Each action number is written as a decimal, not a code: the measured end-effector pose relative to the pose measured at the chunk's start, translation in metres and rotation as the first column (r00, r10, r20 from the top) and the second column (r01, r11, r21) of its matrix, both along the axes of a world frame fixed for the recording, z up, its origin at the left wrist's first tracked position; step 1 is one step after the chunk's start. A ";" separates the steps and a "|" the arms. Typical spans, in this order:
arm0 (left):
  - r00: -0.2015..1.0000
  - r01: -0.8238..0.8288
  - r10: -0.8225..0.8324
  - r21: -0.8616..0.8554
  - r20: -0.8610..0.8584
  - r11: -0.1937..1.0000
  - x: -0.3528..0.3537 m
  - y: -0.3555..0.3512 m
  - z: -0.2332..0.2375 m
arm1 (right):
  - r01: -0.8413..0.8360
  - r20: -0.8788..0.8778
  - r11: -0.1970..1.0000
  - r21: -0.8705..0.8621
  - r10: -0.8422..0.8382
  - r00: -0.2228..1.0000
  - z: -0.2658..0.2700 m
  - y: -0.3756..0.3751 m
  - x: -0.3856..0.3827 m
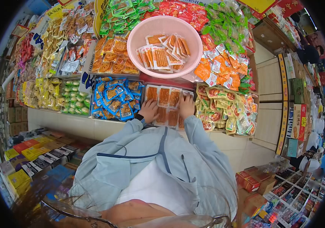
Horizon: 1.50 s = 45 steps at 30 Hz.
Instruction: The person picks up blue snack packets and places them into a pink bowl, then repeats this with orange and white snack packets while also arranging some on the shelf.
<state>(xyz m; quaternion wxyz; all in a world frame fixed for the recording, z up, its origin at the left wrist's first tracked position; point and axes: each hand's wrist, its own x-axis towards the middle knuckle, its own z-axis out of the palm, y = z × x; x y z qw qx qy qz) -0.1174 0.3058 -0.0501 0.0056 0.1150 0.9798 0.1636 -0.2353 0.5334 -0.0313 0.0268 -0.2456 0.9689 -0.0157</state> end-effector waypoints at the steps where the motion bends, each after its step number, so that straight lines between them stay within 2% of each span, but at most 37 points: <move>1: 1.000 0.001 -0.001 0.000 -0.003 1.000 0.000 0.000 -0.001 | 0.011 0.068 1.000 0.024 -0.013 0.998 0.022 -0.005 0.000; 3: 1.000 -0.002 0.002 0.000 -0.009 1.000 0.000 0.000 -0.002 | 0.023 0.204 0.997 0.074 -0.038 0.978 0.065 -0.012 0.001; 6: 1.000 -0.003 0.003 -0.006 -0.015 1.000 0.000 0.001 -0.001 | -0.097 0.033 0.990 -0.100 0.101 0.994 0.047 0.001 0.002; 9: 1.000 0.000 0.000 -0.010 0.004 1.000 0.000 0.001 0.000 | -0.065 -0.056 0.968 -0.244 0.053 0.997 0.035 0.006 0.001; 11: 1.000 0.004 -0.004 -0.010 0.012 1.000 0.000 0.000 0.002 | -0.065 0.104 0.919 -0.389 0.114 0.988 0.036 0.013 -0.009; 12: 1.000 0.006 -0.006 -0.010 0.017 1.000 0.000 0.000 0.002 | -0.055 0.180 0.887 -0.458 0.153 0.972 0.040 0.016 -0.013; 15: 1.000 0.006 -0.006 -0.001 0.021 1.000 0.000 0.000 0.000 | -0.047 0.300 0.793 -0.607 0.284 0.911 0.099 0.005 -0.037; 16: 1.000 0.004 -0.004 -0.001 0.029 1.000 0.000 0.000 0.001 | 0.097 0.423 0.691 -0.716 0.320 0.848 0.117 0.000 -0.044; 19: 0.999 0.004 -0.004 0.001 0.053 1.000 0.001 0.000 0.004 | 0.268 0.492 0.534 -0.802 0.337 0.803 0.156 -0.017 -0.080; 21: 0.998 0.007 -0.007 -0.002 0.060 1.000 0.000 -0.001 0.004 | 0.233 0.368 0.401 -0.886 0.303 0.879 0.173 -0.039 -0.110; 23: 0.998 0.003 -0.003 -0.002 0.068 1.000 -0.001 -0.001 0.002 | 0.181 0.329 0.618 -0.765 0.135 0.935 0.201 -0.062 -0.136; 26: 0.994 -0.001 0.003 -0.014 0.106 1.000 0.000 0.000 0.002 | -0.078 -0.089 0.727 -0.683 0.024 0.996 0.179 -0.091 -0.167; 29: 0.991 0.004 -0.001 -0.024 0.131 1.000 -0.001 0.000 0.005 | -0.049 -0.312 0.953 -0.298 -0.049 0.949 0.174 -0.103 -0.147; 32: 0.992 0.001 0.002 -0.026 0.130 1.000 -0.001 -0.001 0.004 | -0.064 -0.184 0.985 -0.163 0.034 0.982 0.158 -0.100 -0.144; 35: 0.992 -0.001 0.004 -0.023 0.124 1.000 0.001 0.001 0.002 | -0.057 -0.224 0.942 -0.332 -0.020 0.974 0.161 -0.097 -0.144; 38: 0.993 0.004 -0.002 -0.017 0.116 1.000 -0.002 0.000 0.002 | -0.312 -0.423 0.725 -0.614 0.031 0.905 0.173 -0.086 -0.134; 41: 0.995 0.001 0.000 -0.015 0.100 1.000 -0.001 0.000 -0.002 | -0.323 -0.361 0.616 -0.718 0.067 0.930 0.167 -0.053 -0.090; 43: 0.995 0.007 -0.005 -0.014 0.104 1.000 -0.002 -0.001 0.000 | -0.417 -0.456 0.645 -0.641 0.118 0.882 0.151 -0.039 -0.055; 45: 0.991 0.021 -0.020 -0.009 0.130 1.000 -0.002 -0.001 0.011 | -0.288 -0.117 0.763 -0.579 0.272 0.955 0.096 -0.012 -0.026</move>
